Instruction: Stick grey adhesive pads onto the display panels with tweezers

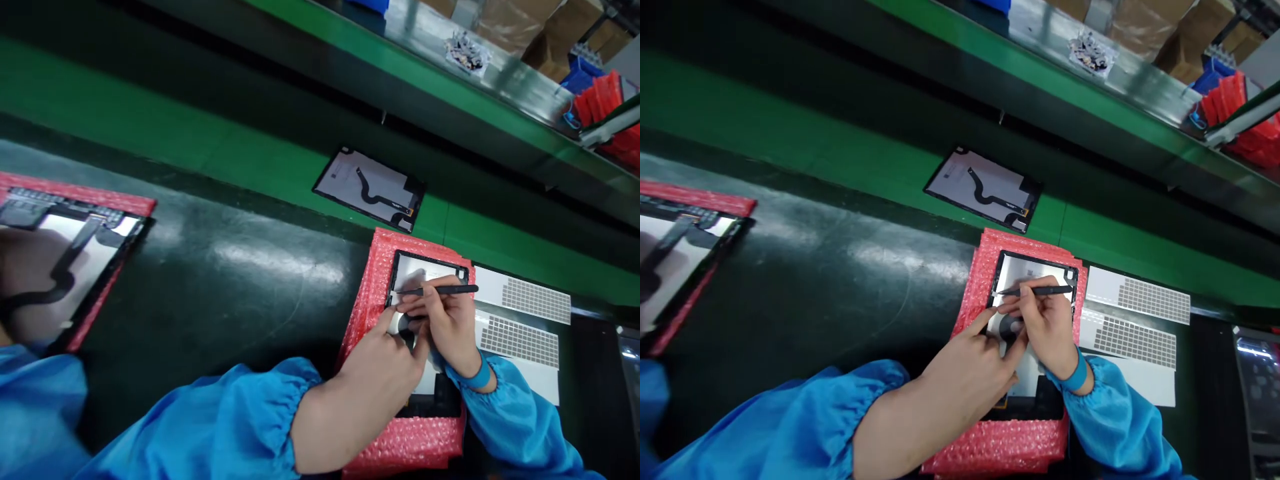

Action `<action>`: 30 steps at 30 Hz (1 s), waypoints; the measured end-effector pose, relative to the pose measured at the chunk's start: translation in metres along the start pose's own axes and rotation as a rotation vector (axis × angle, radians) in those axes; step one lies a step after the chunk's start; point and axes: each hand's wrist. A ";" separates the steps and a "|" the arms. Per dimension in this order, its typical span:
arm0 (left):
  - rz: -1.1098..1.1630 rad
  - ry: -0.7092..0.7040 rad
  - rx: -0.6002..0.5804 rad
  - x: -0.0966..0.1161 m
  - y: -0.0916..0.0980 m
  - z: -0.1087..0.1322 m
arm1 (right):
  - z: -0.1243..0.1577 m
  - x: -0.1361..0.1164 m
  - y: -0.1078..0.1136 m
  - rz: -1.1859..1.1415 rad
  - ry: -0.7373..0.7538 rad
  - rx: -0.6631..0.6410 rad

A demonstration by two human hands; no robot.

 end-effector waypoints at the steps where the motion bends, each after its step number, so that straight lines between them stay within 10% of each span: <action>1: 0.015 -0.003 -0.019 -0.001 0.001 0.000 | 0.000 -0.001 0.000 -0.005 0.000 0.004; 30: 0.170 -0.019 -0.143 -0.028 0.019 -0.006 | -0.003 0.004 0.000 -0.013 -0.091 -0.044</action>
Point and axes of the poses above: each hand's wrist, its own z-axis away from the middle knuckle, its own y-axis out of the back of the hand, x = y × z, and after that the axes turned 6 degrees about x, right-handed
